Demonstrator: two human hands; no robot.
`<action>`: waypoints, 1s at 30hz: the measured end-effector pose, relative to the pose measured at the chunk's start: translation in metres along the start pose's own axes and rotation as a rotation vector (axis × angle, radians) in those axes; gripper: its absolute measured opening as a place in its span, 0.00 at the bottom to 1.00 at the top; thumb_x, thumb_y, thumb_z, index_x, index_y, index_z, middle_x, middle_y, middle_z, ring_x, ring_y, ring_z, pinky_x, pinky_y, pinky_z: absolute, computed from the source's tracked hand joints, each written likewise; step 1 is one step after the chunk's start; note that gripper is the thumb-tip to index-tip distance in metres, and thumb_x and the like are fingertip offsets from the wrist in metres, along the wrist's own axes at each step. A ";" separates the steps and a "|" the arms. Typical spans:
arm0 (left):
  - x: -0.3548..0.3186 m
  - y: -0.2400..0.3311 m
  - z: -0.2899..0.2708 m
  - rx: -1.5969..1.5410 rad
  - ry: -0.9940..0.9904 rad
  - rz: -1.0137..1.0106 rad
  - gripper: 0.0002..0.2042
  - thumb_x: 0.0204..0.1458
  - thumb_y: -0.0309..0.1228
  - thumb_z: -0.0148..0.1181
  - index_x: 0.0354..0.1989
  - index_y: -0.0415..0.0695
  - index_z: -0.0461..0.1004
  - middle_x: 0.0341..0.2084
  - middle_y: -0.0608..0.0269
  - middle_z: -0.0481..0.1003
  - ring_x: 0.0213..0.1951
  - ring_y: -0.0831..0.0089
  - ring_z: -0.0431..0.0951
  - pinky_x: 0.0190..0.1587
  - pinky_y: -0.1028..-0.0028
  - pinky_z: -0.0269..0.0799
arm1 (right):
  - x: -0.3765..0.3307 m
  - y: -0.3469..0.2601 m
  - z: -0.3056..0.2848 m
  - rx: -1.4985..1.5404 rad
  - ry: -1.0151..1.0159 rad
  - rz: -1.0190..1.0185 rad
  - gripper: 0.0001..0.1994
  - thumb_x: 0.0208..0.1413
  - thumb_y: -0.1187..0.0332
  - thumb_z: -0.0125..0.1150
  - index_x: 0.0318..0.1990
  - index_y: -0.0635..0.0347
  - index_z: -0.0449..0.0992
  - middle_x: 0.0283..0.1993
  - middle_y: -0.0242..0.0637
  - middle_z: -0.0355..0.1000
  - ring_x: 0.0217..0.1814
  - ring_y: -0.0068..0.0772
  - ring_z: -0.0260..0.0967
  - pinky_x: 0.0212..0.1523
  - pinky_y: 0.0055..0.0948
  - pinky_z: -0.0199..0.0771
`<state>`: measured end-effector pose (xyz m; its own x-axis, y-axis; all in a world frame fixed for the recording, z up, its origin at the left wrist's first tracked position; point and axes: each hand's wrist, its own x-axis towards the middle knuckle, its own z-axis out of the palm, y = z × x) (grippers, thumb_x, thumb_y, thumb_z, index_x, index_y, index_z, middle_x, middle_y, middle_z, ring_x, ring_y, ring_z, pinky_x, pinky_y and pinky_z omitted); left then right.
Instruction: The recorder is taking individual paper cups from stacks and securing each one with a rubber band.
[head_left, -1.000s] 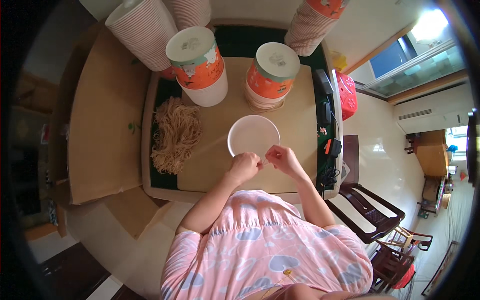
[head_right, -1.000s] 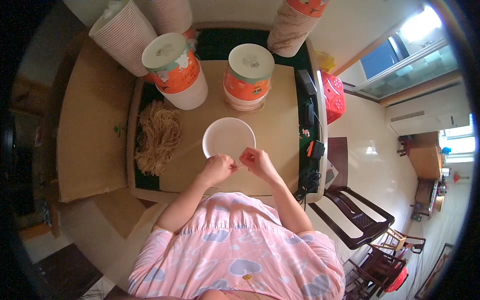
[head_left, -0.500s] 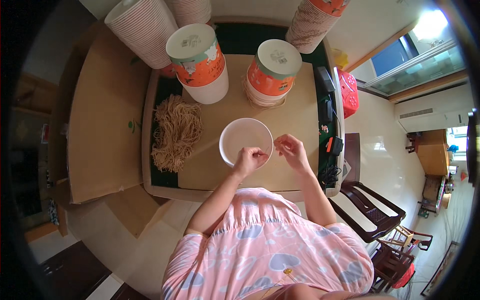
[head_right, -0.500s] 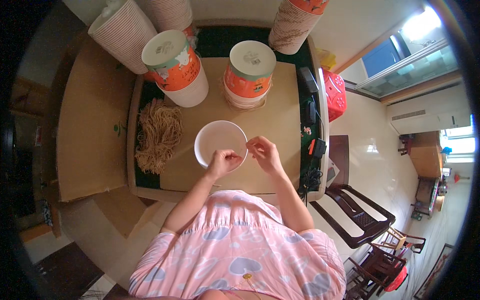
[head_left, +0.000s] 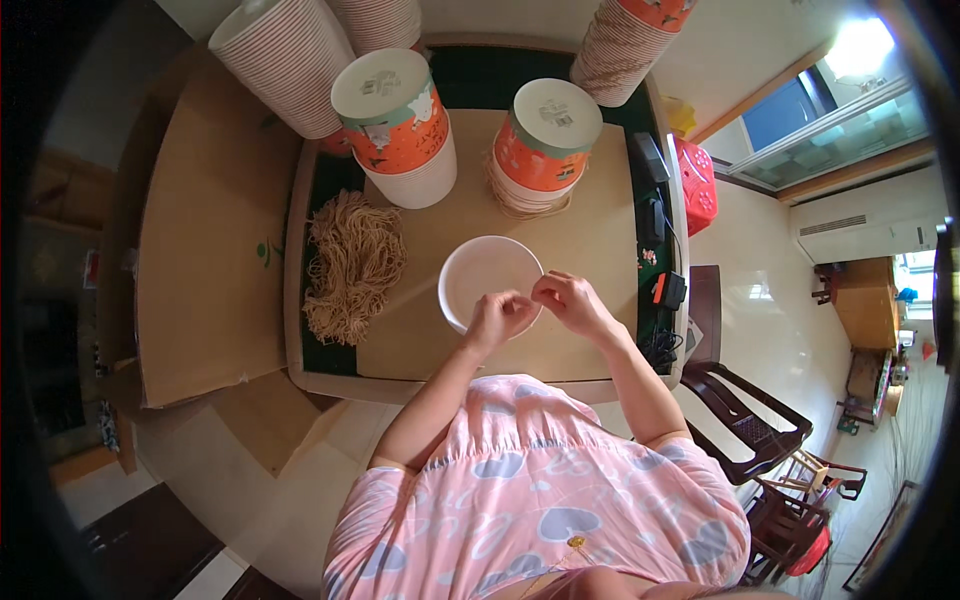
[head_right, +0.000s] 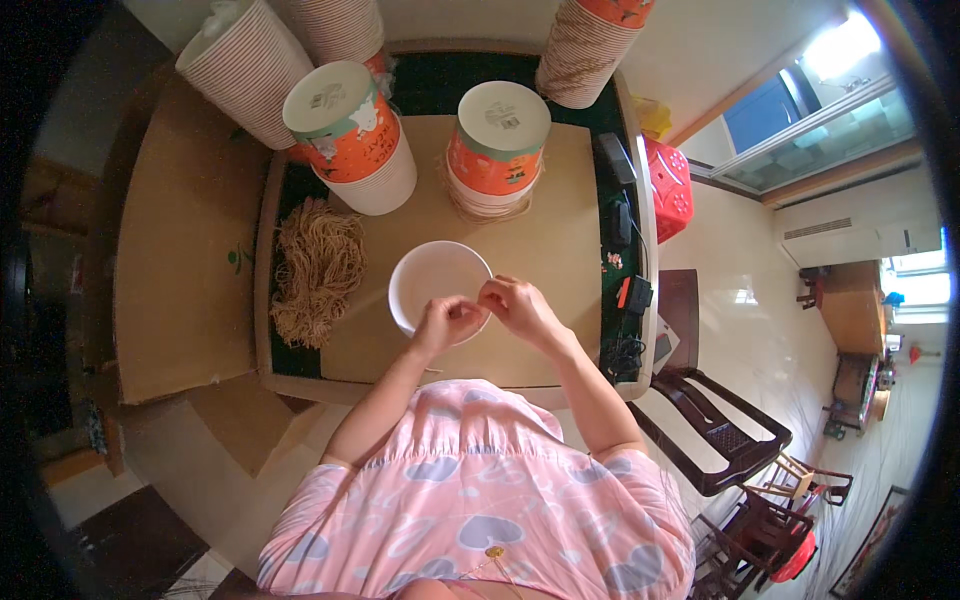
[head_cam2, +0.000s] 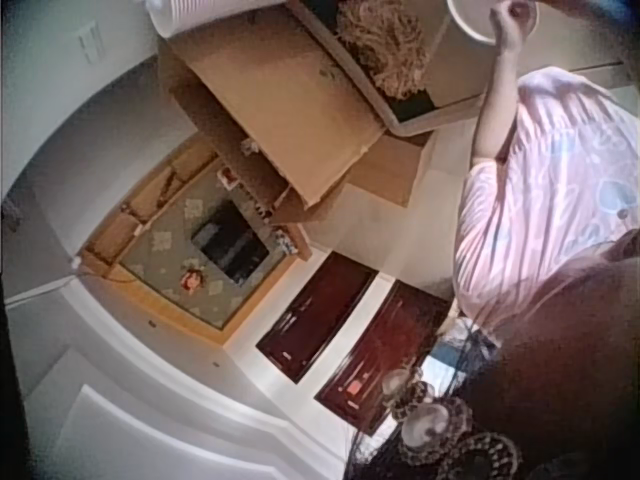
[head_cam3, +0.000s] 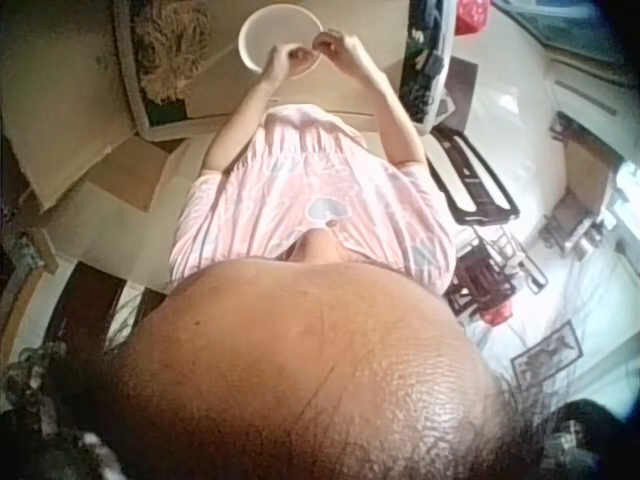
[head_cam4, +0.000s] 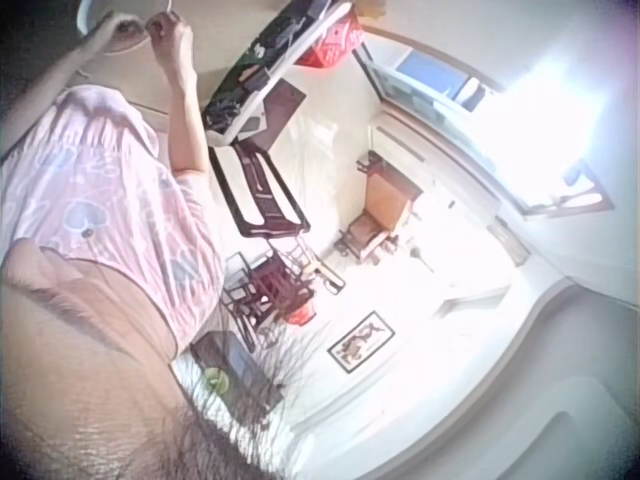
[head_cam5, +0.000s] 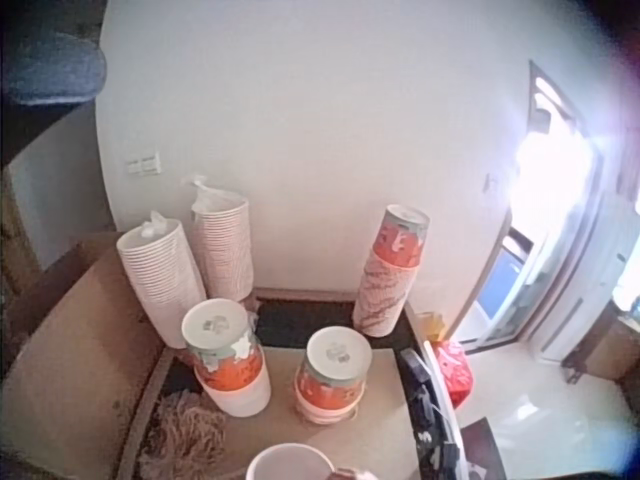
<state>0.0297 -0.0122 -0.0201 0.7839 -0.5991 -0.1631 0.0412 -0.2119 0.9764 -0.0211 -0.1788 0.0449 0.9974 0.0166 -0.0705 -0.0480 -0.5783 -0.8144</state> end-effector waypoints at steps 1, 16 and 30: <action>-0.001 -0.001 0.000 0.000 0.001 0.000 0.07 0.44 0.27 0.65 0.21 0.37 0.75 0.11 0.65 0.69 0.19 0.86 0.66 0.21 0.80 0.62 | 0.000 0.001 0.002 -0.040 0.019 -0.029 0.03 0.48 0.76 0.58 0.32 0.63 0.74 0.30 0.42 0.71 0.32 0.42 0.71 0.33 0.33 0.71; -0.012 0.016 -0.013 0.263 0.093 0.326 0.09 0.41 0.19 0.59 0.32 0.45 0.76 0.19 0.63 0.64 0.21 0.72 0.64 0.23 0.72 0.61 | -0.001 0.014 0.021 -0.048 0.084 0.051 0.03 0.48 0.72 0.59 0.30 0.59 0.76 0.30 0.39 0.69 0.32 0.41 0.70 0.33 0.34 0.72; -0.012 0.001 -0.030 0.531 -0.122 0.386 0.10 0.38 0.22 0.58 0.27 0.54 0.81 0.20 0.62 0.64 0.26 0.65 0.72 0.28 0.66 0.70 | 0.009 0.015 0.019 -0.183 -0.036 0.050 0.03 0.47 0.70 0.59 0.29 0.58 0.76 0.31 0.38 0.69 0.34 0.42 0.70 0.36 0.36 0.71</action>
<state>0.0392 0.0178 -0.0127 0.6042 -0.7846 0.1392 -0.5636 -0.2974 0.7706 -0.0142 -0.1720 0.0208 0.9913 0.0118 -0.1314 -0.0831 -0.7178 -0.6913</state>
